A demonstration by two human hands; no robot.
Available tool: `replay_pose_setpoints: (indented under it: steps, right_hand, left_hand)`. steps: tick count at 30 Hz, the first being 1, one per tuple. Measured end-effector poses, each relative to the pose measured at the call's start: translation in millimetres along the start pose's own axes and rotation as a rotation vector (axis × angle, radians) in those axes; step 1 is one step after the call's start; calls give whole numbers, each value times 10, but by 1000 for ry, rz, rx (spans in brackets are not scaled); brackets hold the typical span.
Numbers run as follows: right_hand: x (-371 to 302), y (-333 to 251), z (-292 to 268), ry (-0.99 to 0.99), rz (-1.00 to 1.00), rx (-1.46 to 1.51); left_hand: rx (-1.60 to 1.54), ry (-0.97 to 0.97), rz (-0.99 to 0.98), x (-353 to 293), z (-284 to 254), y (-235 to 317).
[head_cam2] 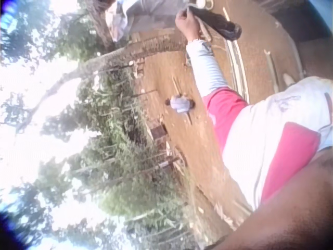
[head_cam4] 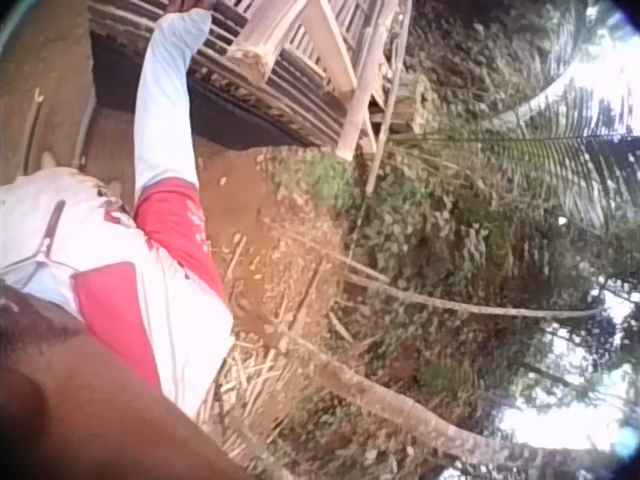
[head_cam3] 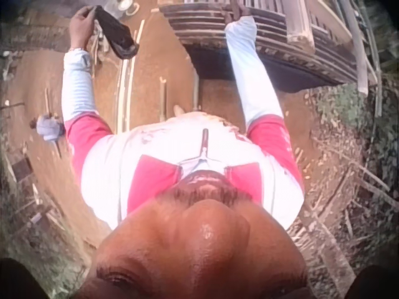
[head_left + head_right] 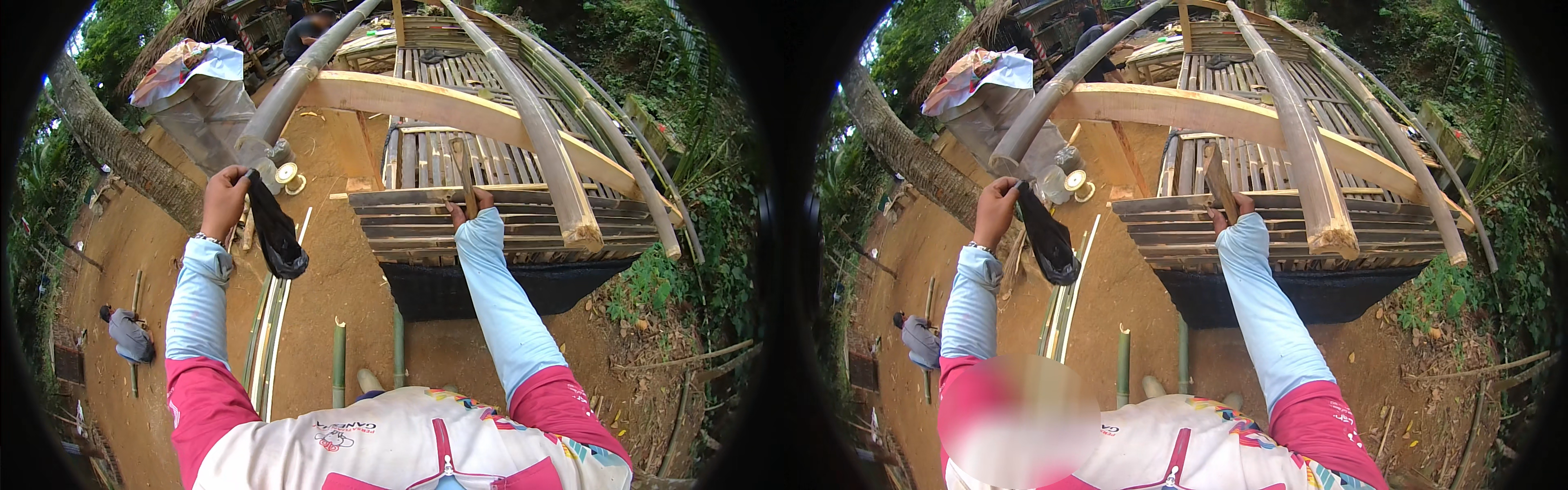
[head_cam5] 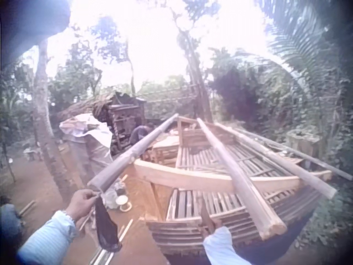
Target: The person assembles a bamboo structure by inserting thin bamboo strips into a frame and securing them with a wooden mallet. They repeatedly position the strips and tap them into place, working on the side of a large curved frame outdoors.
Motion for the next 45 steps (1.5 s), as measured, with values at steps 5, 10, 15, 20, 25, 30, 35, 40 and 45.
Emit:
replay_pose_setpoints:
  steps: [5, 10, 15, 20, 25, 30, 35, 40, 45]
  right_hand:
    - [11, -11, -102, 23, -109, -21]
    - [-6, 51, -79, 35, -120, 33]
    - [-7, -66, -47, 36, -112, -18]
    - [-7, -65, -82, 62, -114, -32]
    - [-38, -20, -71, 59, -135, -61]
    - [-49, -15, -31, 69, -45, 6]
    - [-55, 79, -86, 76, -32, -53]
    - [-55, 16, -68, 71, -79, -89]
    - [-37, -14, -51, 93, -108, 0]
  left_hand:
    - [-50, 236, 153, 554, 182, 648]
    - [-823, -148, 52, 1738, 983, 504]
    - [-629, 44, 139, 2319, 1166, 907]
    - [37, -42, 224, 2364, 2084, 945]
    - [435, -276, 290, 2072, 2843, 780]
    - [417, -157, 272, 2029, 2466, 616]
    - [-323, 532, -22, 706, 1287, -17]
    - [-736, 340, -247, -997, 1758, 257]
    - [-705, 317, -269, -1178, 2126, 505]
Point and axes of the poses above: each hand's wrist, its own x-axis towards the middle knuckle, its own z-axis out of the palm, y = z × x, the point moved 9 cm from there along x, towards the middle knuckle, and after that the axes turned 14 degrees about x, right-handed, at the moved point
